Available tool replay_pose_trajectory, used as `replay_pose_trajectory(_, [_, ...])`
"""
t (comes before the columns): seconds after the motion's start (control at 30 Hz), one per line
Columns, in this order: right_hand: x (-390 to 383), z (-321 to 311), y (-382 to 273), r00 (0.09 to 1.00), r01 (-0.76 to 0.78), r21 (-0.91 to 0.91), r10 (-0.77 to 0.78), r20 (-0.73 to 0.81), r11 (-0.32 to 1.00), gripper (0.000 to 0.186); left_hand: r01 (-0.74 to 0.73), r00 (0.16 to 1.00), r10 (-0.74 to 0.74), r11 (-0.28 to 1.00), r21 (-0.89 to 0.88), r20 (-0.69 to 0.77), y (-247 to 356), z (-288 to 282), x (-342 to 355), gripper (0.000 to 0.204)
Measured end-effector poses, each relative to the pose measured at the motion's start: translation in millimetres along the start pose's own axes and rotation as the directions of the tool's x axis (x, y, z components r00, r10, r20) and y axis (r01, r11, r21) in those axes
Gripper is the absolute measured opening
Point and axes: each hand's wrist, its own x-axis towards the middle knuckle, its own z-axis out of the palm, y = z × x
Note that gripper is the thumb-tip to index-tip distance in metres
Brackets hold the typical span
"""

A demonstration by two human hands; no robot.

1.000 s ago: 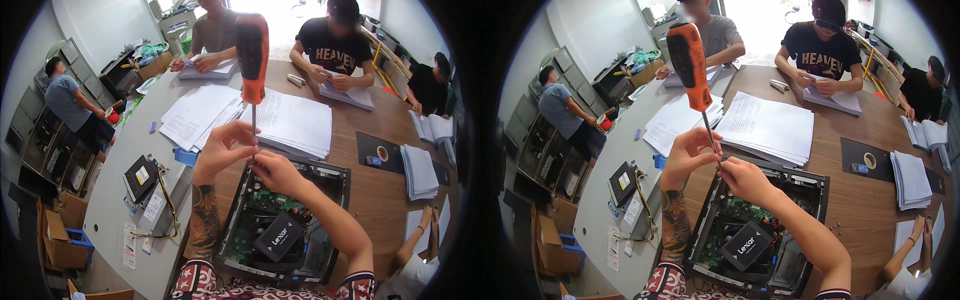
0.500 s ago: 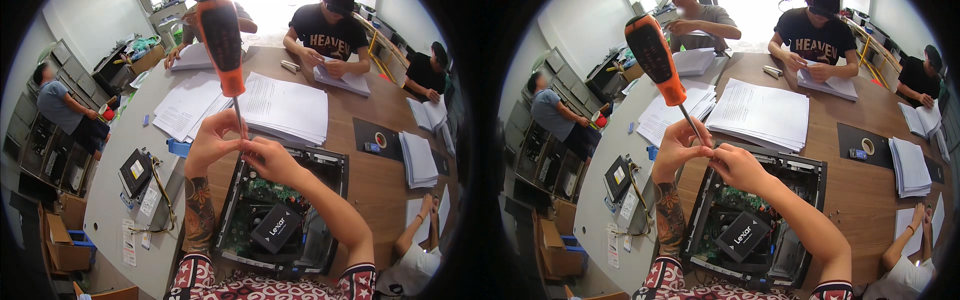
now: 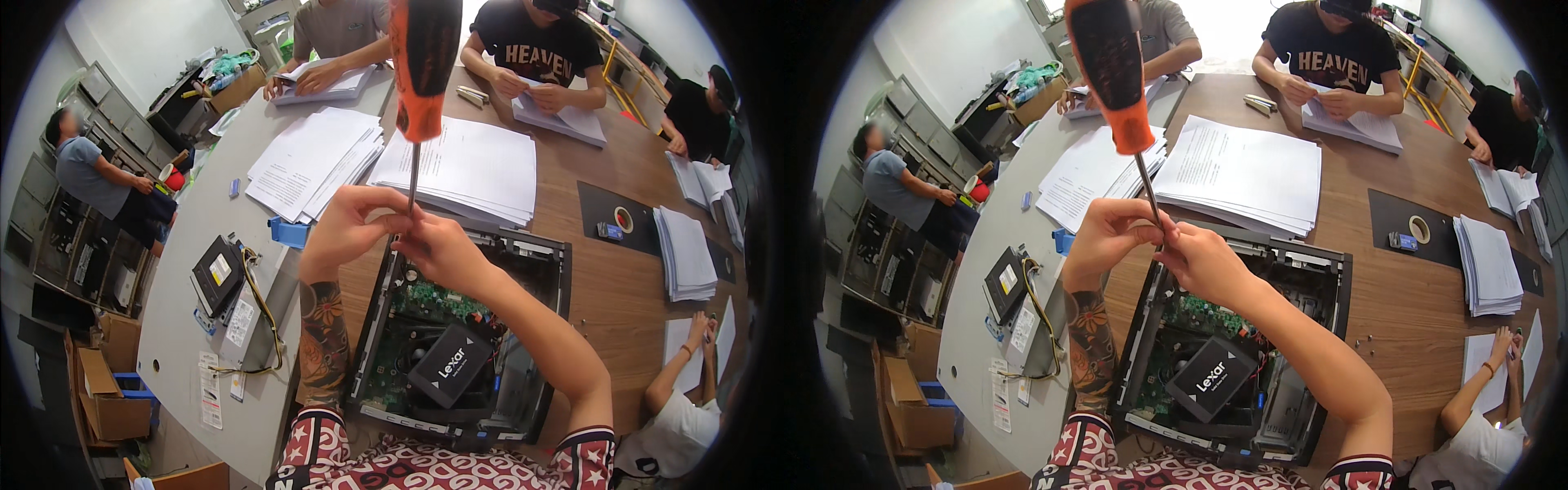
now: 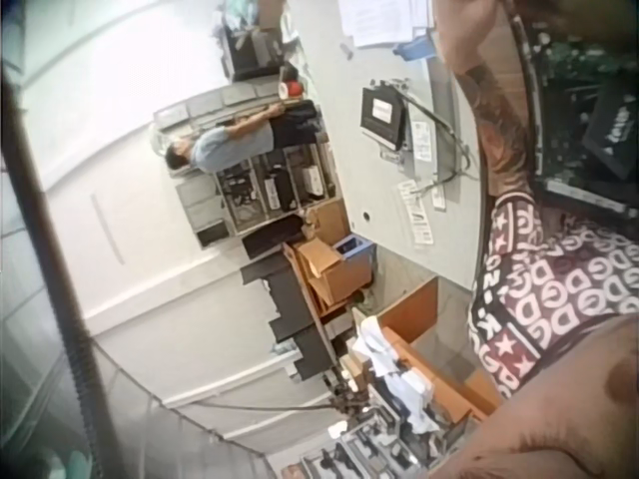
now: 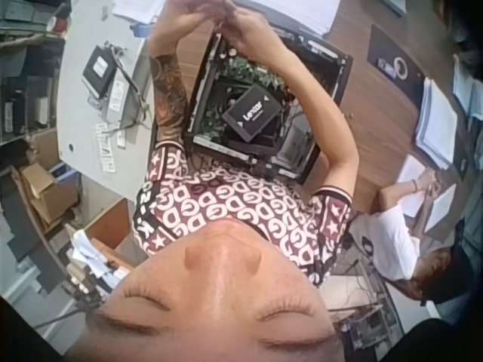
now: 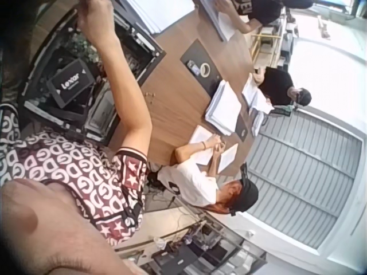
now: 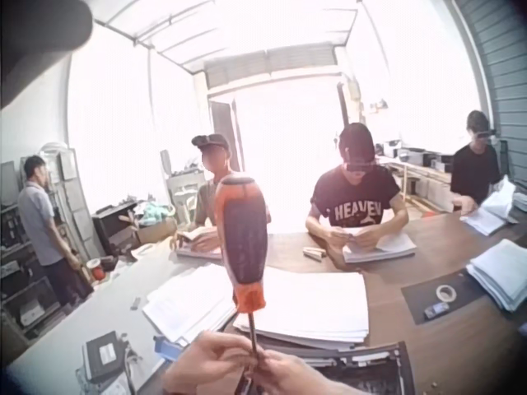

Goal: The person works on the internal components of an open computer tower at a table, using a screwdriver to tighten screws on various internal hardware parts while several other people sit around the same table handling stacks of paper.

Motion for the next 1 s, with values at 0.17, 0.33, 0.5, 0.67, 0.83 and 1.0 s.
replay_pose_trajectory(0.17, [2.3,-1.4,-0.2,0.991,-0.132,-0.011,0.132,-0.015,0.991,0.012,-0.060,0.988,0.058,0.998,-0.005,-0.143,-8.8,1.1,6.6,0.017])
replay_pose_trajectory(0.33, [1.5,1.5,9.0,0.998,-0.047,0.031,0.048,-0.045,0.998,0.012,-0.090,0.983,0.095,0.995,0.042,-0.159,-8.6,3.1,9.6,0.022])
replay_pose_trajectory(0.5, [2.3,-0.8,-2.0,0.998,-0.062,0.106,0.065,-0.023,0.992,0.010,-0.082,0.993,0.078,0.995,-0.048,-0.091,0.4,10.0,6.5,0.021])
replay_pose_trajectory(0.67, [0.8,0.9,1.5,0.999,0.006,0.053,-0.004,-0.034,0.999,0.012,-0.081,0.996,0.084,0.995,-0.063,0.037,-1.4,7.1,5.8,0.027])
replay_pose_trajectory(0.83, [3.3,-9.6,-10.6,0.999,-0.028,0.083,0.031,-0.030,0.996,0.009,-0.138,0.988,0.134,0.990,-0.040,-0.079,8.7,8.3,3.3,0.032])
replay_pose_trajectory(1.0, [8.7,-24.1,-27.7,0.987,-0.015,0.069,0.026,-0.158,0.997,0.008,-0.129,0.985,0.126,0.991,-0.018,-0.116,11.7,1.7,-1.3,0.036])
